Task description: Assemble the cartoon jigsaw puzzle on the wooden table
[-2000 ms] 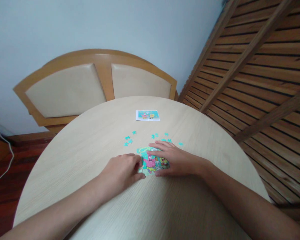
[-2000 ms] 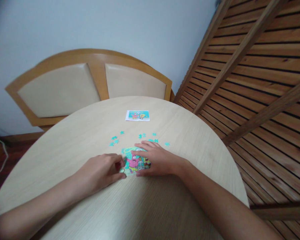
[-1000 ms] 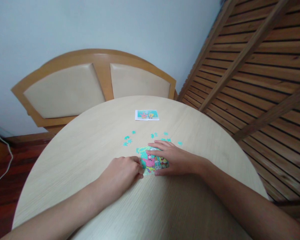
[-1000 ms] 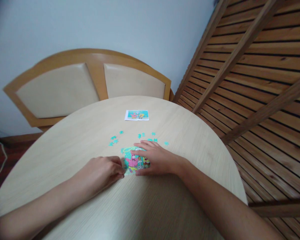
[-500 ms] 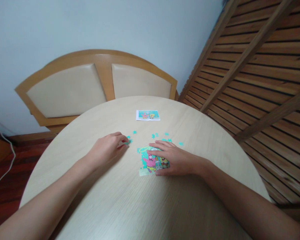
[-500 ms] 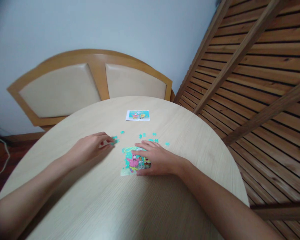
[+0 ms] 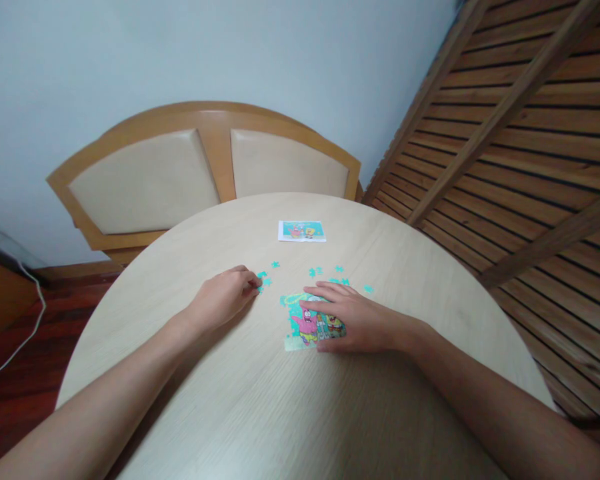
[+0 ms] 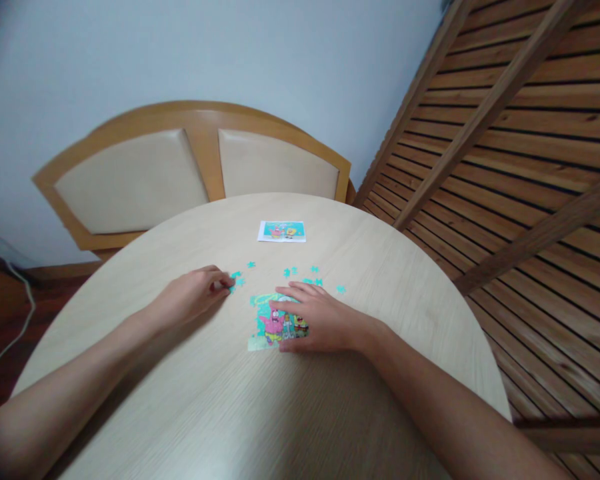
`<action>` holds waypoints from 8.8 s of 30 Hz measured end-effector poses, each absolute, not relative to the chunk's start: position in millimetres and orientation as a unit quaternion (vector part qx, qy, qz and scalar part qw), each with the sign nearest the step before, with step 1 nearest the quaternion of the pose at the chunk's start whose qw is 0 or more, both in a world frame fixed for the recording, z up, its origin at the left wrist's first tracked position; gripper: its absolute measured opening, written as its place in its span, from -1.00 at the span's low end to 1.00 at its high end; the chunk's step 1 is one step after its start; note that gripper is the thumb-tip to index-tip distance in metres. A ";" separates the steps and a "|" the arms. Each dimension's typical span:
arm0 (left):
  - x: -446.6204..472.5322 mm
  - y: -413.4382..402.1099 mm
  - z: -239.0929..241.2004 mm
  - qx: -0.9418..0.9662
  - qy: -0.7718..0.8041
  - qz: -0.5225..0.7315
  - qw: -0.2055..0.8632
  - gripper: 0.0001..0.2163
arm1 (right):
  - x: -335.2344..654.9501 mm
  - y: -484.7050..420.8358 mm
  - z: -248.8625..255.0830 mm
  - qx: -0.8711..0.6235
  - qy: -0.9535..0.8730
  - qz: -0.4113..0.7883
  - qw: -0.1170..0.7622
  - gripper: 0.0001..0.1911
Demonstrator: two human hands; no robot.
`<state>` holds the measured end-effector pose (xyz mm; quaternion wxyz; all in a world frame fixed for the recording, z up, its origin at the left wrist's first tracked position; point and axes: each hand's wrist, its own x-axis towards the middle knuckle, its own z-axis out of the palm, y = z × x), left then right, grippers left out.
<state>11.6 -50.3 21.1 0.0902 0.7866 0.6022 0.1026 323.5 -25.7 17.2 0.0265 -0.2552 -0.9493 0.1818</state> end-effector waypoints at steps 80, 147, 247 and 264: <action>11.1 -17.6 -5.4 0.749 0.618 0.229 0.071 -0.80 | 321.2 -29.4 18.8 -0.265 -0.947 0.177 0.047 -0.20; 64.7 -75.6 5.3 0.912 0.346 0.191 0.111 -0.70 | 349.2 -8.1 40.7 -0.391 -0.805 0.438 0.078 -0.72; 67.7 -79.9 2.0 0.926 0.329 0.157 0.097 -0.65 | 385.4 14.2 37.8 -0.458 -0.852 0.249 0.054 -0.72; 64.7 -75.7 1.2 0.918 0.350 0.156 0.103 -0.64 | 362.0 -7.0 52.6 -0.397 -0.810 0.430 0.030 -0.81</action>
